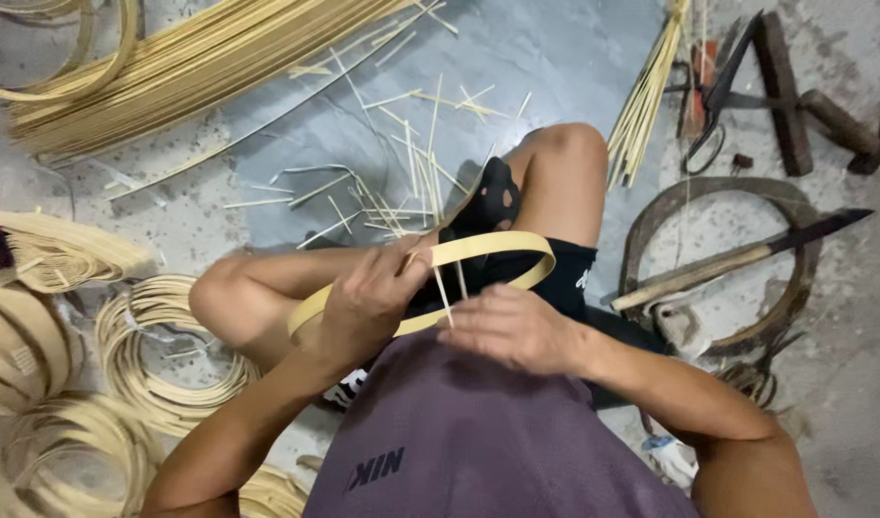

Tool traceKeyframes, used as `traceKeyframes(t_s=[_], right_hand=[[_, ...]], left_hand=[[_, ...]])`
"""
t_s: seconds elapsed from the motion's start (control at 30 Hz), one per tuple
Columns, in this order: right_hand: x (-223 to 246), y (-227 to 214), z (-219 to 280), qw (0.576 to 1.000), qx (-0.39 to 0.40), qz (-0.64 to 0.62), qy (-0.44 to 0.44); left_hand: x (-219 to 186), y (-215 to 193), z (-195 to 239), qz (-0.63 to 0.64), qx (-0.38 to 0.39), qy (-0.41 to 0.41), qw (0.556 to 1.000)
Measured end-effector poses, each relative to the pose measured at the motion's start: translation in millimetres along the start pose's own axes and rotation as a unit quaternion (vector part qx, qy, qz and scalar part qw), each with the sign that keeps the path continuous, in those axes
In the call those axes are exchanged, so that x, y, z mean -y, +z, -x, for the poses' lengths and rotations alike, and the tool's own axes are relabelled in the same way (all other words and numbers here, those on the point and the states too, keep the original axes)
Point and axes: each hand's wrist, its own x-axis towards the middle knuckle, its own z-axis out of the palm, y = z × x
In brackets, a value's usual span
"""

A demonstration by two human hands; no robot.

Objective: The person sits on the floor and weaves thin bamboo strips into circular rings. They bend a strip into a loop, interlace the ends, and tighten the weave by hand, repeating the process to form multiple rings.

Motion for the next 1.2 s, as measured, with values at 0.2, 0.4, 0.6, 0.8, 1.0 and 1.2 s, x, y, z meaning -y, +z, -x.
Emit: traceKeyframes(t_s=[0.2, 0.4, 0.6, 0.8, 1.0, 1.2], right_hand=[[-42, -18, -70, 0.99, 0.014, 0.0, 0.14], [-153, 53, -75, 0.807, 0.344, -0.241, 0.416], [-91, -48, -116, 0.94, -0.047, 0.216, 0.258], [-48, -5, -37, 0.978, -0.031, 0.204, -0.008], [-20, -8, -49, 0.983, -0.067, 0.17, -0.016], [-94, -1, -100, 0.925, 0.112, -0.164, 0.323]], left_hand=[[-1, 25, 17, -0.054, -0.001, 0.073, 0.996], [-5, 18, 16, 0.08, -0.009, 0.065, 0.995], [40, -15, -38, 0.292, 0.277, -0.14, 0.905], [74, -13, -68, 0.467, 0.407, -0.209, 0.756], [64, 14, -41, 0.315, 0.171, -0.132, 0.924], [18, 26, 16, 0.112, -0.043, 0.019, 0.993]])
